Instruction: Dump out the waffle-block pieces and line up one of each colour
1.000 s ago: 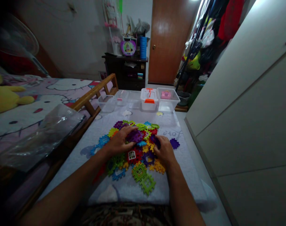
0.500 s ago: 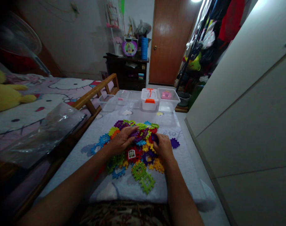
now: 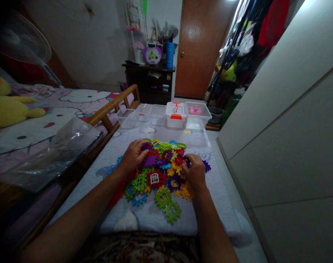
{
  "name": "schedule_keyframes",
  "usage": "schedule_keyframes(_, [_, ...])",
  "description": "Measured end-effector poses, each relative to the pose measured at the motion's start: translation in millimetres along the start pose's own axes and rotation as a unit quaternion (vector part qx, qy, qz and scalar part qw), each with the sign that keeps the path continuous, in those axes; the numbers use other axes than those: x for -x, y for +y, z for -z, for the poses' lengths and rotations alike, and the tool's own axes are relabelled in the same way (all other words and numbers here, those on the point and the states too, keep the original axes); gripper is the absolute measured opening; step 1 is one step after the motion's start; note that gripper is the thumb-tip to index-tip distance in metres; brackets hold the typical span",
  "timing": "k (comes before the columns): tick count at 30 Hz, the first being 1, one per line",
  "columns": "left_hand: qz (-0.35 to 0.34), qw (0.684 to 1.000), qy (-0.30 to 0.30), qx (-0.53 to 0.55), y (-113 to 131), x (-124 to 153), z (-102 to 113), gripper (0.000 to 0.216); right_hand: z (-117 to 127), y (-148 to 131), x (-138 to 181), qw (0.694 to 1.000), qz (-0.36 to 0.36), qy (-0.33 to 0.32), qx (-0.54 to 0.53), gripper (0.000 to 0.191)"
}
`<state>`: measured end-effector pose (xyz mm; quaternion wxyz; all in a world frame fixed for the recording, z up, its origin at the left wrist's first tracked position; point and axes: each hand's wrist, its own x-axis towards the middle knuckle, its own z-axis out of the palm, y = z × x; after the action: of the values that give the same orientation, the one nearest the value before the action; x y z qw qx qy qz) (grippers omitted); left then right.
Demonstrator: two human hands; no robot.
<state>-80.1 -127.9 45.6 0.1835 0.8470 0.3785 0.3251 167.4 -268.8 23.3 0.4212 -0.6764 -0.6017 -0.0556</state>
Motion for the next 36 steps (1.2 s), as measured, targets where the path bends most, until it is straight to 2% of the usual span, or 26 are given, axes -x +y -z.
schedule_keyframes(4, [0.002, 0.999, -0.032, -0.004, -11, -10, 3, 0.029, -4, -32, -12, 0.997, 0.057, 0.008, -0.059, 0.021])
schedule_keyframes(9, [0.023, 0.989, -0.049, 0.135, -7, -2, 6, 0.052, -37, -79, -27, 0.987, 0.101, -0.107, -0.067, 0.021])
schedule_keyframes(13, [0.040, 0.977, -0.075, 0.194, -3, 11, 6, 0.057, -59, -94, -28, 0.972, 0.108, -0.181, -0.109, 0.028])
schedule_keyframes(17, [0.032, 0.978, -0.101, 0.180, -5, 21, 6, 0.057, -53, -83, -28, 0.969, 0.068, -0.174, -0.161, 0.031])
schedule_keyframes(21, [-0.006, 0.986, -0.143, 0.086, -3, 25, 7, 0.071, -25, -51, -33, 0.976, -0.012, -0.145, -0.165, 0.020])
schedule_keyframes(23, [-0.029, 0.987, -0.146, 0.057, -2, 25, 6, 0.065, -10, -34, -34, 0.978, -0.049, -0.129, -0.157, 0.019])
schedule_keyframes(28, [-0.061, 0.990, -0.121, 0.025, -1, 21, -5, 0.036, 12, -4, -27, 0.980, -0.111, -0.112, -0.124, 0.020])
schedule_keyframes(33, [-0.034, 0.997, -0.072, 0.003, 5, 14, -13, 0.040, 15, 6, -18, 0.976, -0.134, -0.140, -0.095, 0.021])
schedule_keyframes(36, [-0.005, 0.999, -0.046, -0.003, 7, 11, -10, 0.042, 18, 6, -14, 0.974, -0.121, -0.171, -0.086, 0.020])
